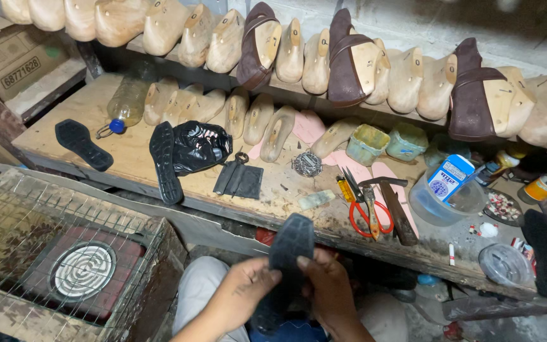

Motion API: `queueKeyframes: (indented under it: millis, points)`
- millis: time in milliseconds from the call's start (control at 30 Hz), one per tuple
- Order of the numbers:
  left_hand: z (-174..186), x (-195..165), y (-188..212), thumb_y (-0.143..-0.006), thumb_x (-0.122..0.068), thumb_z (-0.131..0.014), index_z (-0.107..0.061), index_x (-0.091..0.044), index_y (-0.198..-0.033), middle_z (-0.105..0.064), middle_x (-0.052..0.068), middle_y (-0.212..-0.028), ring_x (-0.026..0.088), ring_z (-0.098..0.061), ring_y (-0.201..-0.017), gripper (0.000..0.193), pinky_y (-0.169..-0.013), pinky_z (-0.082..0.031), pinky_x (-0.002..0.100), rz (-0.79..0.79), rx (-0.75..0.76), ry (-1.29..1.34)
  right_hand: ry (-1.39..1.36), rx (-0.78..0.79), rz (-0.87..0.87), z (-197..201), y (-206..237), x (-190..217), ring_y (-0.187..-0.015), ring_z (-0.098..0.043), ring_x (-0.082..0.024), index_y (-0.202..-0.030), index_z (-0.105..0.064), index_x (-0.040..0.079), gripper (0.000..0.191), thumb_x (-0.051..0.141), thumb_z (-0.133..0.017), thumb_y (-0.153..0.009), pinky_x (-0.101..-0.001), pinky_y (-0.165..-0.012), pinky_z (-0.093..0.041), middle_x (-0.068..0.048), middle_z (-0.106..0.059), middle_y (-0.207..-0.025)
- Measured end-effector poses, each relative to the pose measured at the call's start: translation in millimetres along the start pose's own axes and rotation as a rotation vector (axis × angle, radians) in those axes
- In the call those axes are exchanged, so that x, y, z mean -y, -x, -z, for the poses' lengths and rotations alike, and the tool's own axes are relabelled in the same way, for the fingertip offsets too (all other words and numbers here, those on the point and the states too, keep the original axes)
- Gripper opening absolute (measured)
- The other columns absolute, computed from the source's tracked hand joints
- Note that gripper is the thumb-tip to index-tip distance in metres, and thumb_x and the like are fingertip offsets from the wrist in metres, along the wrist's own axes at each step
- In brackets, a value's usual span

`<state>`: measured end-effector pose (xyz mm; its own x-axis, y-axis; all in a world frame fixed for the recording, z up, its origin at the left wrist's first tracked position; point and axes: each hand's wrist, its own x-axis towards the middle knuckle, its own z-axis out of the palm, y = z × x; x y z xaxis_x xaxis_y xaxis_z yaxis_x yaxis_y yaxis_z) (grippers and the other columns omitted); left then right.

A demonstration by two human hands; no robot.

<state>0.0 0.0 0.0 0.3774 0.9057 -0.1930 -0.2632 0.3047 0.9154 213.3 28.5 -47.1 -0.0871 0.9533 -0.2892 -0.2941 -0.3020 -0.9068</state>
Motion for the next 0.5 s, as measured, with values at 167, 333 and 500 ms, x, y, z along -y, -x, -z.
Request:
queueKeyframes:
  millis: [167,333,500]
  points:
    - [-5.9,24.4,-0.3,-0.096,-0.001,-0.066,-0.067,0.002,-0.108,-0.067,0.0,-0.092,0.007,-0.059,-0.087,0.013,-0.079,-0.049,0.023,-0.012,0.111,-0.072,0.559,-0.121,0.639,18.4,15.3,32.6,-0.067,-0.054,-0.004,-0.108,-0.065,0.006,0.017,0.016,-0.061,-0.095,-0.0201,-0.055,-0.044,0.003,-0.06,-0.088]
    - [-14.9,1.3,-2.1,-0.092,0.002,-0.066,-0.068,0.002,-0.117,-0.073,0.002,-0.098,0.008,-0.064,-0.091,0.025,-0.081,-0.052,0.023,-0.056,0.162,-0.052,0.009,-0.015,0.091,0.8,27.0,30.0,-0.07,-0.058,-0.011,-0.122,-0.072,0.005,0.034,0.009,-0.067,-0.088,-0.0269,-0.062,-0.047,-0.003,-0.066,-0.083]
    - [-26.1,-38.4,-26.9,-0.091,-0.005,-0.071,-0.057,0.002,-0.12,-0.07,0.01,-0.091,0.013,-0.065,-0.084,0.033,-0.075,-0.052,0.026,-0.207,0.009,-0.242,-0.218,-0.103,0.062,3.2,26.3,31.9,-0.084,-0.069,-0.01,-0.121,-0.067,0.001,0.035,0.005,-0.061,-0.086,-0.0277,-0.074,-0.059,-0.009,-0.078,-0.111]
